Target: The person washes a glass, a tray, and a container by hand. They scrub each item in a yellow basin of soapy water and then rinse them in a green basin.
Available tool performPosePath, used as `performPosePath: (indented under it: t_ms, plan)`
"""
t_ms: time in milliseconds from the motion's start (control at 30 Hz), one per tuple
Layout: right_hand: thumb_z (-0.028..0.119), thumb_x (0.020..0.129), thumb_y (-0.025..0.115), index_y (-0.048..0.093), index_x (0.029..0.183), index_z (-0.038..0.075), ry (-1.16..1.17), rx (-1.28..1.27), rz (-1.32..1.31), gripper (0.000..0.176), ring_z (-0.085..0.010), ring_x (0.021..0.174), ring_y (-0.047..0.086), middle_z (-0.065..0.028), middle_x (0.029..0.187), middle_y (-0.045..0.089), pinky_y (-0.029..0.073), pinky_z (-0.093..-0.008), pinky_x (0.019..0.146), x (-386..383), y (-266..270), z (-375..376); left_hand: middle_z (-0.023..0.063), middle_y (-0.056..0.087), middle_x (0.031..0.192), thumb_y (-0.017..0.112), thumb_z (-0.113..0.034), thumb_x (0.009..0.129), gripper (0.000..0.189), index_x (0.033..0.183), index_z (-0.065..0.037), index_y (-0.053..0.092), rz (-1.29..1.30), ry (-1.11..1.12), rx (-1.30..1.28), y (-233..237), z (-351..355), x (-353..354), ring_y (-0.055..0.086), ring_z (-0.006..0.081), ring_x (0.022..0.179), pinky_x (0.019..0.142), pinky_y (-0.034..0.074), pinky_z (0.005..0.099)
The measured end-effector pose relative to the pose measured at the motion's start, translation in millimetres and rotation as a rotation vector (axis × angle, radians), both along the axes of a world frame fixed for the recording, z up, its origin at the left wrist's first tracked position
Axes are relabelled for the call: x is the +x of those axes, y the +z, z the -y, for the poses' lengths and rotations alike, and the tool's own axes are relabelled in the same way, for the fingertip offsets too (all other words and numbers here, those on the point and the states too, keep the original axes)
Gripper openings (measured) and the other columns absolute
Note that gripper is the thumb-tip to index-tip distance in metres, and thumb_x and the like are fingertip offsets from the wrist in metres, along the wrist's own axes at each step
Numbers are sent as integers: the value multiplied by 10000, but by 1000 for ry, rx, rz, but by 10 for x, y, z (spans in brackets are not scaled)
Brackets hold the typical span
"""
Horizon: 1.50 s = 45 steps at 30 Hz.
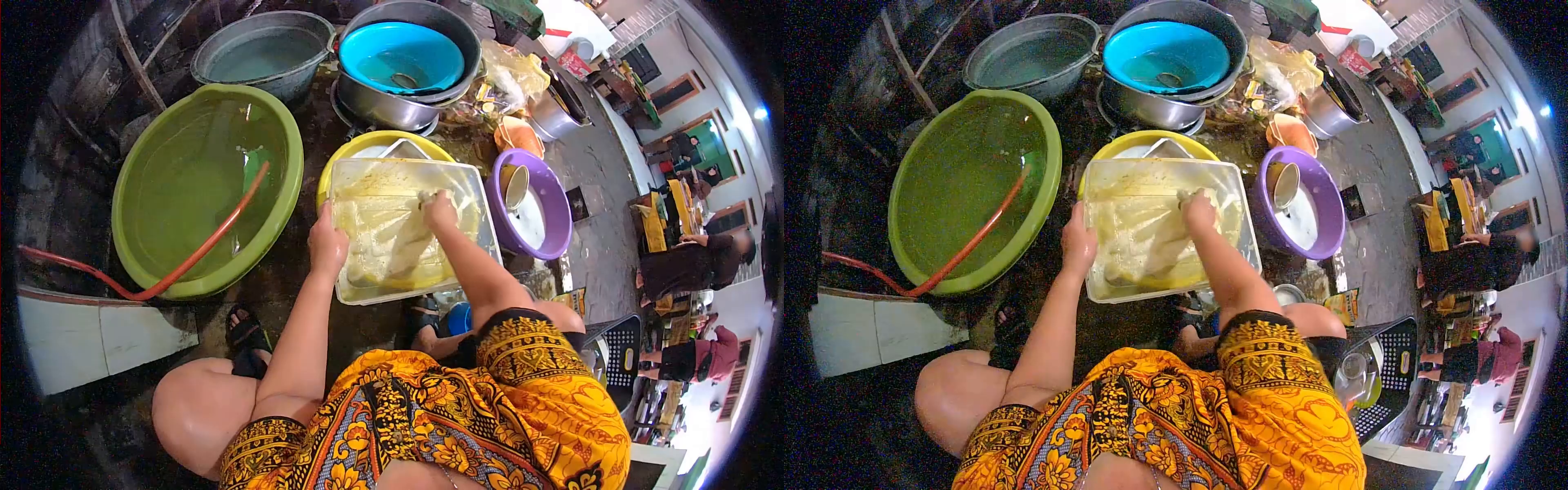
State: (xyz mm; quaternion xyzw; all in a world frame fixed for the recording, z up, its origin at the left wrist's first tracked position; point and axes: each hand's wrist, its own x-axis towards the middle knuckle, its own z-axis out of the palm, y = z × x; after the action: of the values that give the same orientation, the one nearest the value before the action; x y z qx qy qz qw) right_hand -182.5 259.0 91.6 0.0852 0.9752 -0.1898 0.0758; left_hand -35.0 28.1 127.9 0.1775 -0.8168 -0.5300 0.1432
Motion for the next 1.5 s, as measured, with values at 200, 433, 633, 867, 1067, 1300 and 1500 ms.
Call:
performPosePath:
  t_ms: [200,433,633,867,1067,1300,1500]
  plan:
    - [192,729,641,408,1129,-16,-372,-584,-410,508,-409,1024,478,-256,1101,488,386,-448,870,-65,-322,1151,277,584,992,438,-6,734,543,1275,-28,403,210,65,-34,124,-44,-25,562,423,927,823,429,471]
    - [180,721,639,442,1071,-37,185,-641,-539,456,-365,961,498,-230,1045,504,387,-410,864,199,-266,1659,272,590,980,405,-15,759,519,1276,-49,394,221,60,-104,188,13,-33,565,422,920,813,430,482]
    - [193,709,685,476,1013,-26,-592,-737,-832,429,-257,913,481,-173,960,495,384,-385,847,-494,-472,664,260,593,987,411,-4,760,507,1259,-90,400,159,50,-37,122,91,-10,563,419,929,813,429,486]
    - [61,702,594,479,1073,-8,228,-568,-813,395,-378,1086,422,-214,1097,487,304,-426,960,-114,47,1200,262,589,1000,411,15,746,533,1268,-97,406,143,14,-47,34,98,-64,559,426,937,824,428,479]
    - [94,703,630,525,1133,130,587,-52,-890,444,-304,1150,415,-128,1203,477,282,-503,980,93,241,1458,267,584,1018,409,25,733,561,1278,-106,407,179,-10,-64,105,124,-81,549,430,961,847,420,472]
    - [85,733,584,389,1330,149,52,-59,-824,631,-329,1156,421,-113,1233,499,258,-543,981,-250,-20,376,263,584,1023,418,18,739,542,1267,-102,417,124,-53,-46,76,144,-68,552,414,971,837,421,469]
    - [-43,704,437,190,1341,-110,-378,-706,-604,687,-493,1231,241,-395,1312,235,162,-420,1077,-331,-255,797,261,588,1014,424,13,742,548,1276,-109,408,179,-49,-54,110,145,-67,556,416,965,839,422,471]
